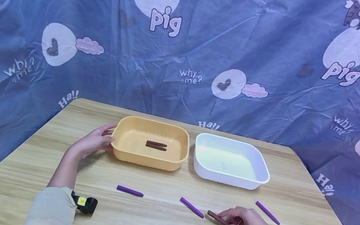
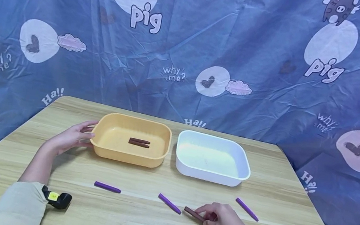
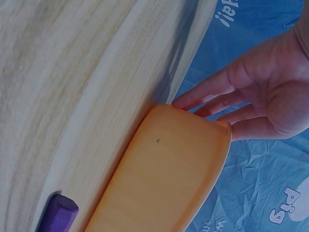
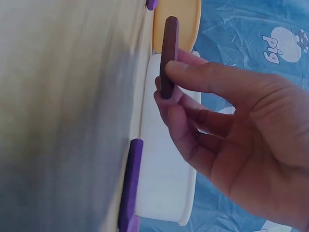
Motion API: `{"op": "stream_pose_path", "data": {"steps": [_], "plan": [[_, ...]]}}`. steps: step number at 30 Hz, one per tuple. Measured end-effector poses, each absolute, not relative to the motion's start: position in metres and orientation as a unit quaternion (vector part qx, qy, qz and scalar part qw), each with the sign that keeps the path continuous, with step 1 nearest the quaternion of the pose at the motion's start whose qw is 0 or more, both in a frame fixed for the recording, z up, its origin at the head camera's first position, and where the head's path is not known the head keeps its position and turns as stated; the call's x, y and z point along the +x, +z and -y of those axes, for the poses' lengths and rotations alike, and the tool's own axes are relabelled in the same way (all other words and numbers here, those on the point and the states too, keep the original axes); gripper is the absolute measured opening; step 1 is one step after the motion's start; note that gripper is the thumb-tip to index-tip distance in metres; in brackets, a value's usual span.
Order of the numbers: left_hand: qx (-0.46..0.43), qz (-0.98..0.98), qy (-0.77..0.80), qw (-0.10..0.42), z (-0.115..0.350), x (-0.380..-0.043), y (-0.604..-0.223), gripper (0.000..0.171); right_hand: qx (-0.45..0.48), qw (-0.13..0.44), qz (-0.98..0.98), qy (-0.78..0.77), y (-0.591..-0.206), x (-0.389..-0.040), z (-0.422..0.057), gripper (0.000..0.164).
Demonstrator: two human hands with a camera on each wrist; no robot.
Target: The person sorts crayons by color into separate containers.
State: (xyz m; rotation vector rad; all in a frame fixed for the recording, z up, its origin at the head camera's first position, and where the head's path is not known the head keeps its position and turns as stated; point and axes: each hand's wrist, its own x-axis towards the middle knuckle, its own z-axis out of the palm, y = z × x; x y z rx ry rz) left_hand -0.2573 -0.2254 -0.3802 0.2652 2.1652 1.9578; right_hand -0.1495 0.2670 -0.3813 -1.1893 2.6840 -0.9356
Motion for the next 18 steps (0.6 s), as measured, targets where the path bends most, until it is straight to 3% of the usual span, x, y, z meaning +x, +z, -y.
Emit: {"op": "stream_pose_path", "data": {"steps": [18], "plan": [[0.087, -0.735, 0.665, 0.104, 0.224, -0.257, -0.381, 0.061, -0.376, 0.023, -0.881, -0.288, -0.354, -0.166, -0.251, 0.030]]}}
